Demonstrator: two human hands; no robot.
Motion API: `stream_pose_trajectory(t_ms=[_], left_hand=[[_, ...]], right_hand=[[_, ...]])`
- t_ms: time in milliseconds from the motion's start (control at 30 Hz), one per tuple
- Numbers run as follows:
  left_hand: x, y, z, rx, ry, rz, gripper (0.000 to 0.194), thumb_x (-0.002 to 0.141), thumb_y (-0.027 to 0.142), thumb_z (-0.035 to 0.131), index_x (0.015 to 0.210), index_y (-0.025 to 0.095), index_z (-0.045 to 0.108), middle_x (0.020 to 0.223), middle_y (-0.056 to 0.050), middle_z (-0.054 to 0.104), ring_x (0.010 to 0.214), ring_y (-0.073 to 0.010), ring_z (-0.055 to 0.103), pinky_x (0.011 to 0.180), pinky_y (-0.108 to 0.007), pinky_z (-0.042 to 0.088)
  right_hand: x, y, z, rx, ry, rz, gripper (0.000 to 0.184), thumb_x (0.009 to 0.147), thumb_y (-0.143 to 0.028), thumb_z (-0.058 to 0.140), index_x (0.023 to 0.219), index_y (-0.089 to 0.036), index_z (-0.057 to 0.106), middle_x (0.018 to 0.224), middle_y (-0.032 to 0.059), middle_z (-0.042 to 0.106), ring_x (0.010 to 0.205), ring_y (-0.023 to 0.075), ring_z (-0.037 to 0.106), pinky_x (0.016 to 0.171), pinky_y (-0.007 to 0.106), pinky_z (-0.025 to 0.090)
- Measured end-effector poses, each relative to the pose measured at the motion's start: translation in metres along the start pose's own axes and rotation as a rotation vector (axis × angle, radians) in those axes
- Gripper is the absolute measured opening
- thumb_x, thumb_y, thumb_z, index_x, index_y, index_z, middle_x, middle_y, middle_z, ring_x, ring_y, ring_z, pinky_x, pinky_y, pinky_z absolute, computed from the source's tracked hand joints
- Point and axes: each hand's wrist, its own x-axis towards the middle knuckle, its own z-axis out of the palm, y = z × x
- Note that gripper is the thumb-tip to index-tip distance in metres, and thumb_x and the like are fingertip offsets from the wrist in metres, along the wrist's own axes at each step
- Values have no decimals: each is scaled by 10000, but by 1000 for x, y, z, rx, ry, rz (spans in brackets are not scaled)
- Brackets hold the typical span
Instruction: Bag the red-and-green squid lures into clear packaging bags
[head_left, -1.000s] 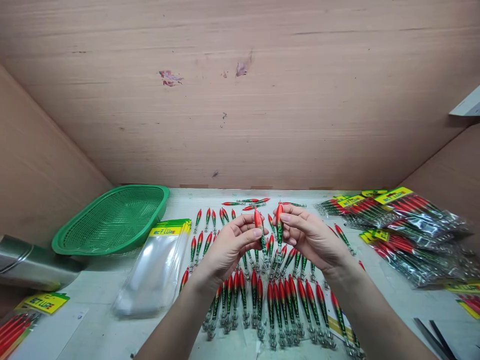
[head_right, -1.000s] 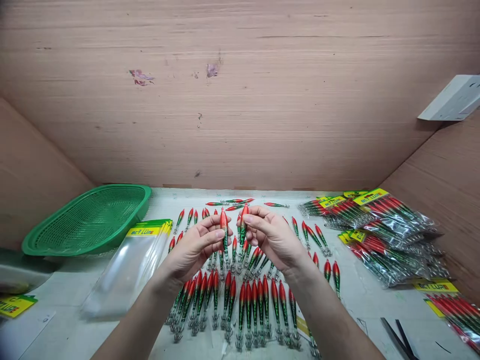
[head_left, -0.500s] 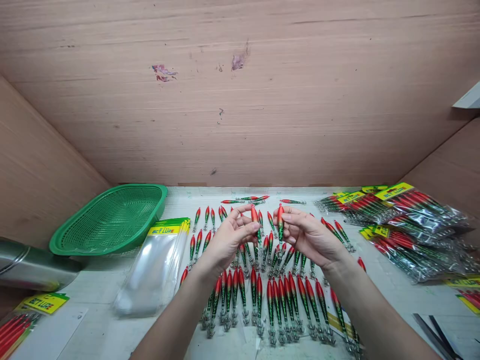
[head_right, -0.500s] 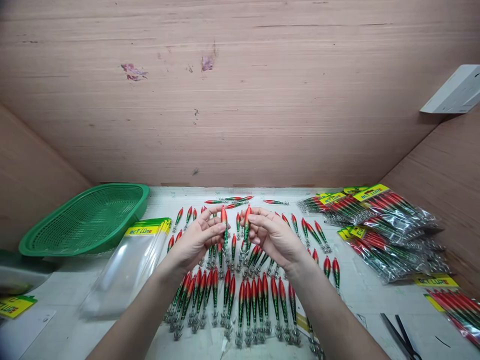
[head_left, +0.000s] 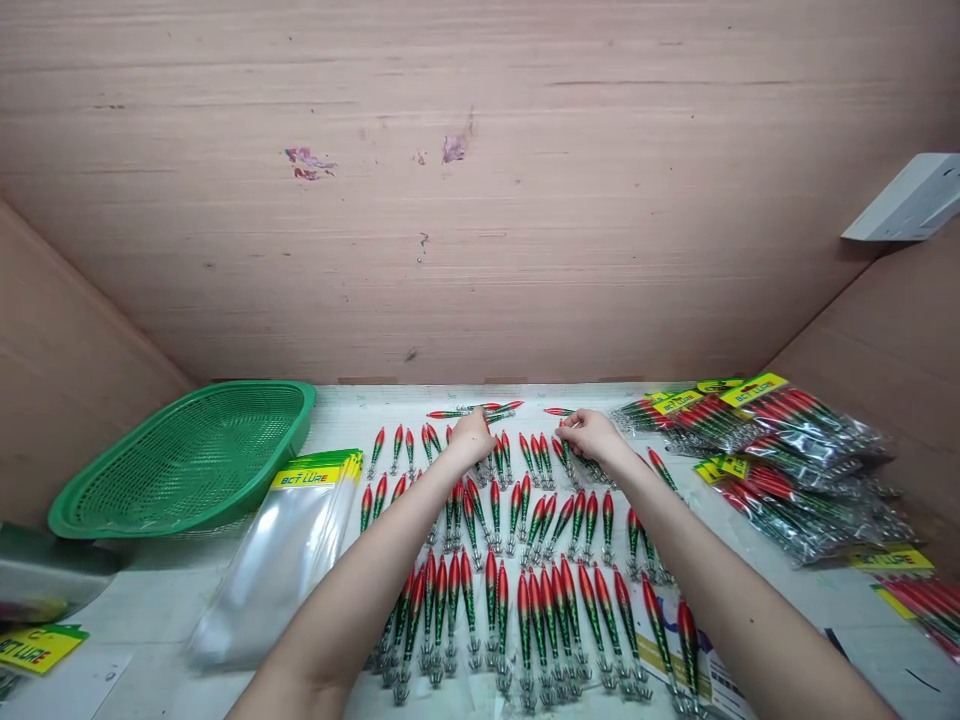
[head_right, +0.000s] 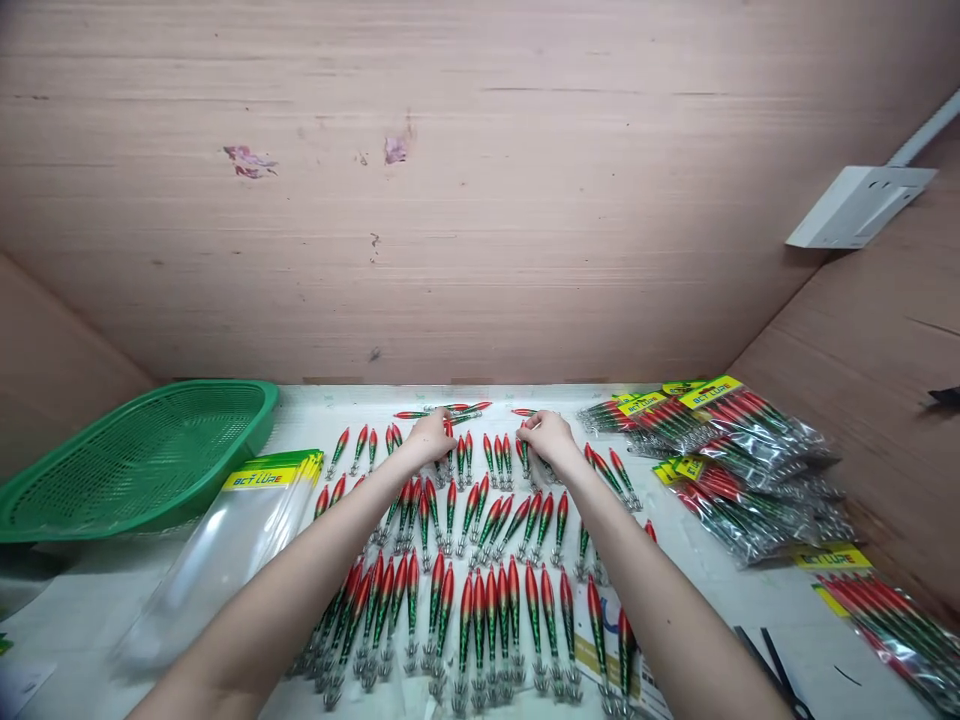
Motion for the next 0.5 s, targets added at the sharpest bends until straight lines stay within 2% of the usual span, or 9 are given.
stream_pose_trajectory(t_ms=[233,367,500], left_hand=[[0,-2,2,322,71,38,352,883,332,575,1191,164,552,1183,-94,588,997,-216,605,824,-419,528],[10,-1,-6,437,144,123,346,888,335,565,1193,172,553,1215,-97,573,1024,-222,594,845,-431,519],[26,5,-7,508,135,256,323,893,336,557,1175,179,566,1211,-94,579,1027,-217,592,857,-432,514]], right_hand=[[1,-6,14,-460,-29,-18,305,910,-342,560,1158,-165,574,1156,75,602,970,186,613,824,393,528],[11,-10,8,-635,30,-94,302,914,-347,554,1157,-168,574,1156,76,602,970,184,613,823,389,528],[32,-17,-1,-757,90,-230,312,913,-339,555,1179,-176,567,1209,89,579,1024,198,596,864,406,512]])
